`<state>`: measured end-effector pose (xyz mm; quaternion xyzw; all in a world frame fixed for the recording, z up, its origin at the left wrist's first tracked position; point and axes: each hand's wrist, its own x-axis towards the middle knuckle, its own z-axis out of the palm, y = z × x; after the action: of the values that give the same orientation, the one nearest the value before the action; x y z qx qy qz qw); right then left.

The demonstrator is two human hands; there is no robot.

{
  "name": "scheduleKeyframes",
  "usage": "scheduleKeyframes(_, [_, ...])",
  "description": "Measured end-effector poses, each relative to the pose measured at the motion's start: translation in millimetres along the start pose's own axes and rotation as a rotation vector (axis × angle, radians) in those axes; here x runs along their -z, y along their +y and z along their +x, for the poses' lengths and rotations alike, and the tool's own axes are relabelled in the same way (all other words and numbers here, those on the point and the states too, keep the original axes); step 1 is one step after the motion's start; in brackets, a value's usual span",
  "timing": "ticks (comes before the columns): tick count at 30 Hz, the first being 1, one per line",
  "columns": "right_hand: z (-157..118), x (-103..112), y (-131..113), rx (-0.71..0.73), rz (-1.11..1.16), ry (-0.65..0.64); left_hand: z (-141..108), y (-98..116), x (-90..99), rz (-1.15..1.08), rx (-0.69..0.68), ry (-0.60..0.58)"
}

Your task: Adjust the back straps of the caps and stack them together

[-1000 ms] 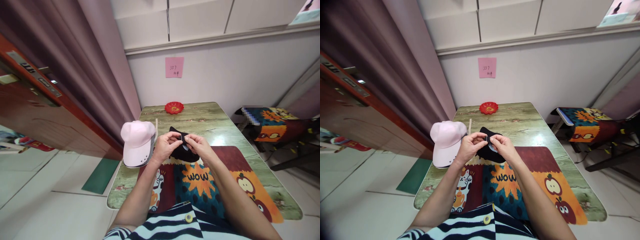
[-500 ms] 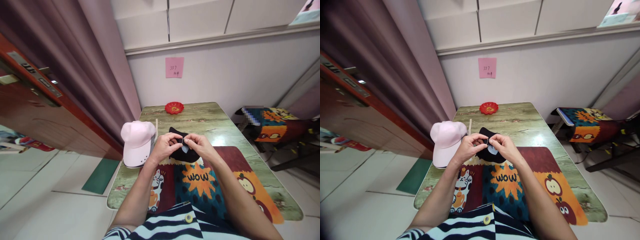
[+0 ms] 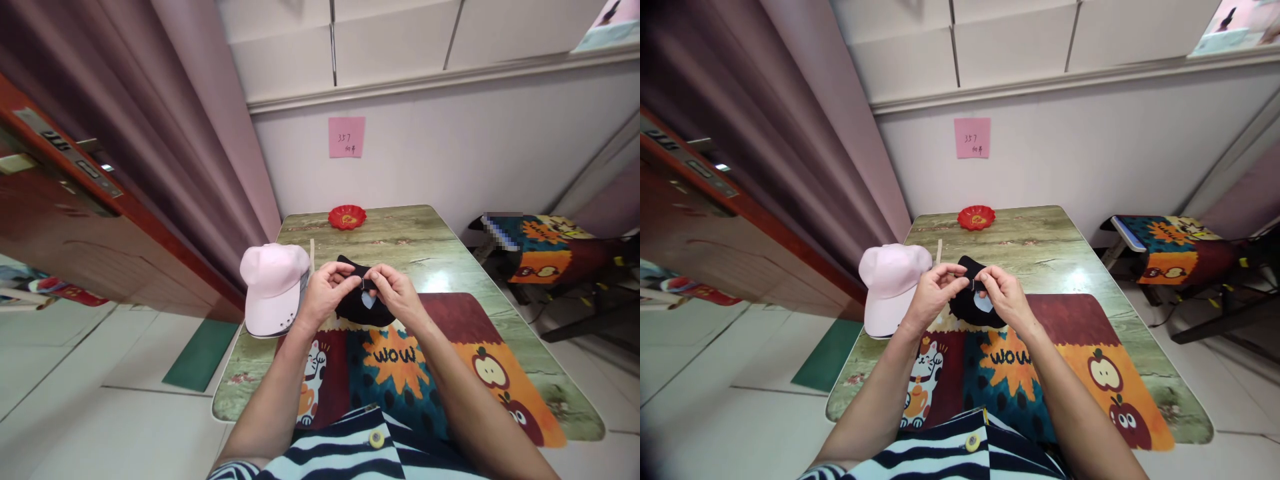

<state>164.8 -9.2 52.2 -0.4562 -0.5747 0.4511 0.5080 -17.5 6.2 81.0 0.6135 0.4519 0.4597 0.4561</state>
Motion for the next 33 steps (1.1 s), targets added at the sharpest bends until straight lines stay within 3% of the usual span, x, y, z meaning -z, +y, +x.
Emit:
scheduleKeyframes(2, [0.1, -0.1, -0.8, 0.017, 0.009, -0.003, -0.5, 1.4, 0.8, -0.036, 0.114, 0.023])
scheduleKeyframes(6, [0.3, -1.8, -0.5, 0.091, -0.025, -0.054, -2.4, 1.4, -1.9, -0.099, 0.259, -0.139])
scheduleKeyframes(9, [-0.5, -4.0, -0.2, 0.139, -0.130, -0.051, -4.0, 0.2, -5.6, -0.176, 0.242, -0.162])
scheduleKeyframes(16, [-3.3, -5.9, -0.7, 0.169, -0.254, 0.062, -4.3, -4.1, -5.1, -0.150, 0.186, -0.091])
scheduleKeyframes(33, [-3.3, -0.7, 11.9, 0.149, -0.207, 0.043, 0.4, -8.1, 9.2, -0.183, 0.201, 0.108])
